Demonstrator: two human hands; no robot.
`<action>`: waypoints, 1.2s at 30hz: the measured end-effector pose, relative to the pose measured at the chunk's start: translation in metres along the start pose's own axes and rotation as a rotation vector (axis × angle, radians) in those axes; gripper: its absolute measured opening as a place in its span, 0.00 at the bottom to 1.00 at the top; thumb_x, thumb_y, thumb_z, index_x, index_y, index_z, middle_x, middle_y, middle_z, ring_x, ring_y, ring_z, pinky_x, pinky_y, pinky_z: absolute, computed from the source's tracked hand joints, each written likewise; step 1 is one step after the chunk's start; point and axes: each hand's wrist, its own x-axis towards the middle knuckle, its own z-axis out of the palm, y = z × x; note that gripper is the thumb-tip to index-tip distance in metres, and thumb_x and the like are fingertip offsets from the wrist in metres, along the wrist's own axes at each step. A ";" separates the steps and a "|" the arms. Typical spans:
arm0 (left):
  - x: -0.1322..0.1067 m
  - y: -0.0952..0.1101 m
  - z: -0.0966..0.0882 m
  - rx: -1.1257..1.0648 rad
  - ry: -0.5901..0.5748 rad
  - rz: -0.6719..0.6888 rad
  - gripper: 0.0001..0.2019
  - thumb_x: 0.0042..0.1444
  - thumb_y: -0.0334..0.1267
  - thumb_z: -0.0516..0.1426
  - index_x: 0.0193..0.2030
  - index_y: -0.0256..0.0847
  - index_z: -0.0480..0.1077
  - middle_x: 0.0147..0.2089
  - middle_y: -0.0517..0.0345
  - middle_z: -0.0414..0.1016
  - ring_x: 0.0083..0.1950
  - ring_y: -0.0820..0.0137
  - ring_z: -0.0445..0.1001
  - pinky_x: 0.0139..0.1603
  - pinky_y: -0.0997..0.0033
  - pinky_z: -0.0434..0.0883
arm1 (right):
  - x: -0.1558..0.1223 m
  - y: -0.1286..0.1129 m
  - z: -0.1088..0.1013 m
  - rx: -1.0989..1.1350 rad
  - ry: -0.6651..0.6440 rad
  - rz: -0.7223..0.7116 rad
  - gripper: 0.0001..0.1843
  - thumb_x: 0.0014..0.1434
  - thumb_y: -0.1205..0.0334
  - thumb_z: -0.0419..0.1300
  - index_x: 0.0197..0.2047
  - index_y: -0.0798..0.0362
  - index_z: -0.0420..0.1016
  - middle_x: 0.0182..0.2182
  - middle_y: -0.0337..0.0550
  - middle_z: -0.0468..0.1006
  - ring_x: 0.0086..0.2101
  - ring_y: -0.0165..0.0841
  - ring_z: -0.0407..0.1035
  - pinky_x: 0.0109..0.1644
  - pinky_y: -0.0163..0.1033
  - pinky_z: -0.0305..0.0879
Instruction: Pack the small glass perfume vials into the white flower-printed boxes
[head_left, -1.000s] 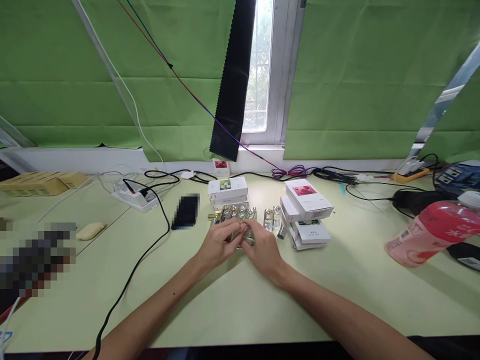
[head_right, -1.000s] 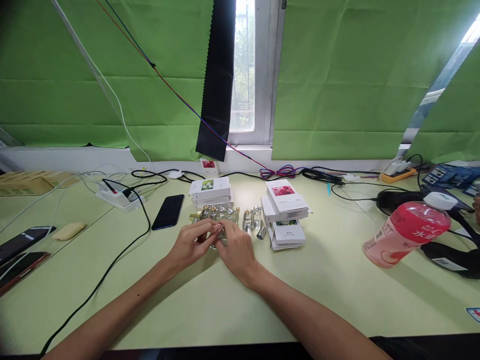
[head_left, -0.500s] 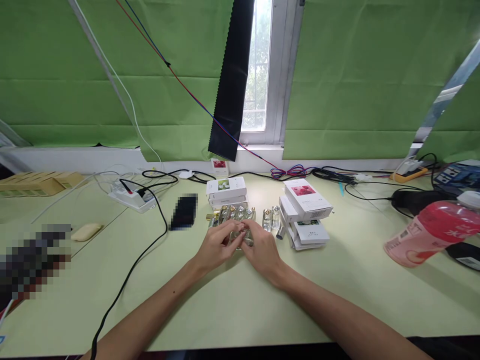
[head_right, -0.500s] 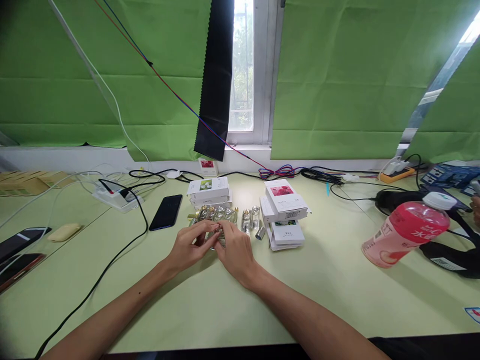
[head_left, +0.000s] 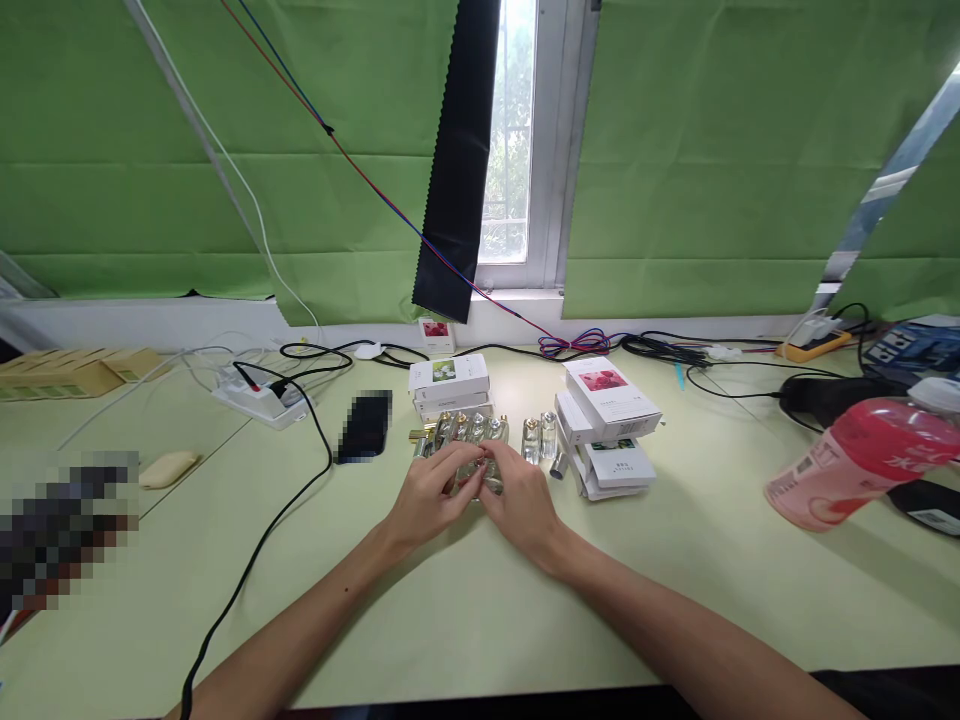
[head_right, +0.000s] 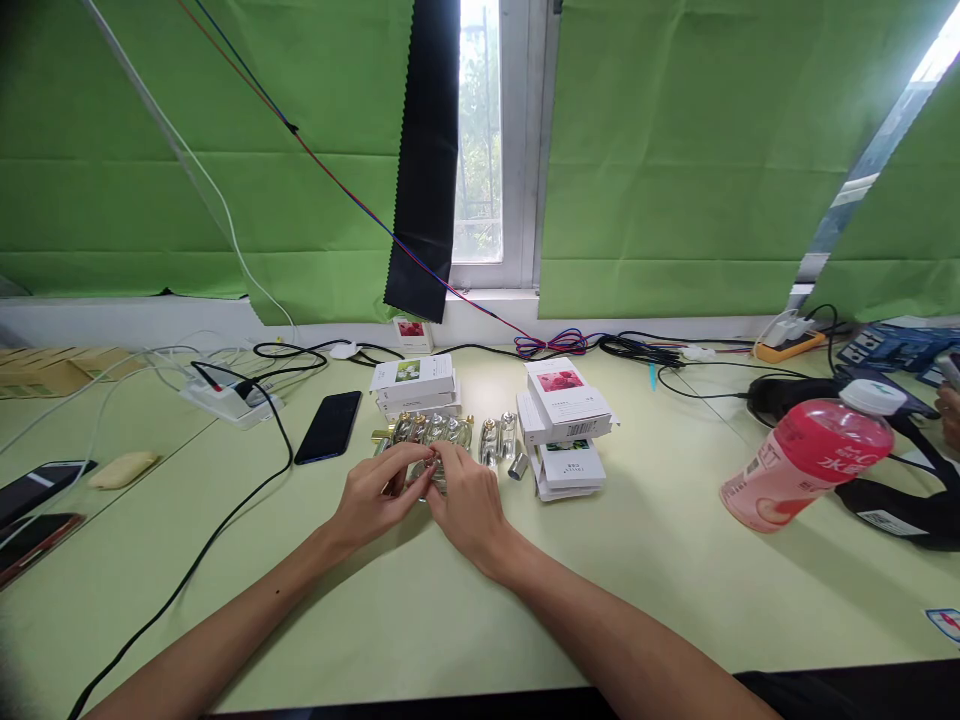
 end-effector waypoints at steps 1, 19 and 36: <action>0.000 0.000 0.000 -0.001 -0.001 -0.012 0.09 0.63 0.30 0.58 0.49 0.41 0.73 0.39 0.56 0.81 0.21 0.80 0.64 0.22 0.78 0.63 | 0.000 0.000 0.000 -0.001 0.001 -0.003 0.21 0.58 0.73 0.58 0.55 0.52 0.70 0.47 0.48 0.81 0.46 0.42 0.77 0.46 0.43 0.74; 0.001 0.002 0.000 -0.135 -0.038 -0.246 0.08 0.67 0.36 0.55 0.48 0.40 0.74 0.39 0.56 0.77 0.26 0.77 0.67 0.26 0.76 0.66 | 0.000 -0.001 0.000 0.053 0.009 0.050 0.16 0.64 0.66 0.60 0.55 0.52 0.70 0.48 0.48 0.81 0.46 0.42 0.77 0.49 0.45 0.73; 0.004 -0.003 0.000 -0.138 -0.072 -0.266 0.08 0.69 0.35 0.53 0.41 0.41 0.74 0.40 0.55 0.76 0.38 0.71 0.74 0.37 0.73 0.70 | 0.000 0.001 0.002 0.042 0.023 0.051 0.18 0.62 0.65 0.64 0.55 0.51 0.70 0.49 0.48 0.81 0.47 0.43 0.78 0.48 0.45 0.73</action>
